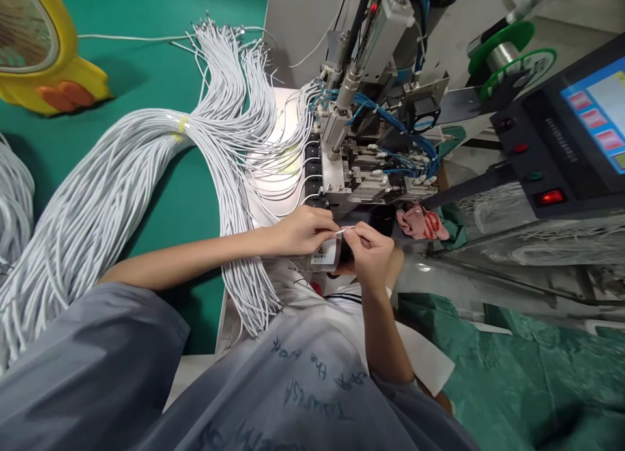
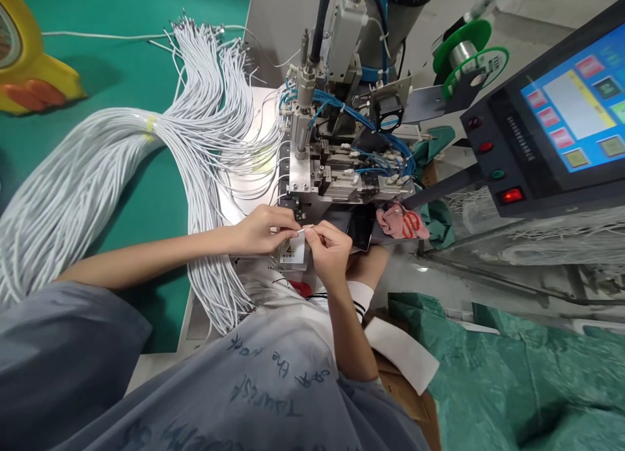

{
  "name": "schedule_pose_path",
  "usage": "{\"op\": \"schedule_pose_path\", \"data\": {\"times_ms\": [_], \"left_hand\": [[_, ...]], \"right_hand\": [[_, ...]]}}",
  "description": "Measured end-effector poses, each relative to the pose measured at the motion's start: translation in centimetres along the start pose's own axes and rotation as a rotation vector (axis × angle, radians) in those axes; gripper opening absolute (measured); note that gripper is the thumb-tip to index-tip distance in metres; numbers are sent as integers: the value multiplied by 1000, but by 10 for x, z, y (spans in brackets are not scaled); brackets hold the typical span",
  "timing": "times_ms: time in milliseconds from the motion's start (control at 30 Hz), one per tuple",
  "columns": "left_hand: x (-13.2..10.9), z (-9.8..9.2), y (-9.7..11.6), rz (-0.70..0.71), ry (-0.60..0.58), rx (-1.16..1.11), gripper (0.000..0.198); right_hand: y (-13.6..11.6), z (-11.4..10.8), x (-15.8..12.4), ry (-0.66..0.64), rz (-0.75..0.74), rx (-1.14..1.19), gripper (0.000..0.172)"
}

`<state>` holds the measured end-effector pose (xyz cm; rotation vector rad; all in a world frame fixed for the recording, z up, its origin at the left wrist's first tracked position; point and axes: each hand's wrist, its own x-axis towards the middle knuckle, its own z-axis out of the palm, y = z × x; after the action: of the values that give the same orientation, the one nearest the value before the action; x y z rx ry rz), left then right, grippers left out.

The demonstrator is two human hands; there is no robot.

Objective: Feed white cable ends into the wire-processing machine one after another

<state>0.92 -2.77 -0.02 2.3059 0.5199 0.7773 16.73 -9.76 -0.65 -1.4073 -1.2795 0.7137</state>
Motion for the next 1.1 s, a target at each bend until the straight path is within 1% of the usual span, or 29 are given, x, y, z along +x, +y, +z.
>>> {"op": "schedule_pose_path", "data": {"times_ms": [67, 133, 167, 200, 300, 333, 367, 433, 500, 567, 600, 633, 700, 767, 833, 900, 967, 1033, 1100], "left_hand": [[0, 1, 1, -32, 11, -20, 18], [0, -1, 0, -22, -13, 6, 21], [1, -2, -1, -1, -34, 35, 23], [1, -4, -2, 23, -55, 69, 25], [1, -6, -4, 70, -81, 157, 27], [1, -5, -4, 69, -74, 165, 27], [1, -4, -4, 63, -58, 156, 26], [1, -1, -2, 44, -12, 99, 23], [0, 2, -1, 22, 29, 44, 21], [0, 3, -2, 23, 38, 57, 21], [0, 2, -3, 40, 28, 101, 23], [0, 2, -4, 67, 8, 167, 25], [0, -1, -6, 134, -36, 315, 29], [1, -2, -7, 168, -37, 371, 30], [1, -1, -4, 138, 19, 273, 28], [1, 0, -2, 70, 87, 115, 25], [1, 0, -1, 31, 107, 39, 23], [1, -1, -3, 59, 73, 86, 25], [1, -3, -7, 103, 20, 182, 27]], "right_hand": [[3, 9, -2, 86, -8, 37, 20], [3, 10, -3, 124, -25, 2, 20], [3, 8, -2, 108, -31, -31, 20], [1, 4, -1, 65, -33, -62, 19], [-2, -9, 6, -111, -13, -98, 19], [-3, -11, 8, -136, -6, -100, 21], [-2, -12, 9, -135, -2, -96, 23], [0, -7, 8, -69, -4, -71, 24], [4, 2, 3, 16, -18, -33, 21], [6, 8, -1, 90, -56, -58, 20], [5, 9, -2, 112, -85, -111, 21], [5, 8, -3, 120, -119, -182, 22], [3, 5, -1, 96, -170, -308, 24], [2, 4, 1, 64, -168, -305, 24], [2, 6, 2, 75, -127, -192, 22], [3, 11, 1, 128, -104, -96, 23], [2, 15, 0, 177, -133, -110, 23], [-1, 14, 1, 170, -176, -192, 22], [-6, 6, 5, 78, -166, -243, 20]]}}
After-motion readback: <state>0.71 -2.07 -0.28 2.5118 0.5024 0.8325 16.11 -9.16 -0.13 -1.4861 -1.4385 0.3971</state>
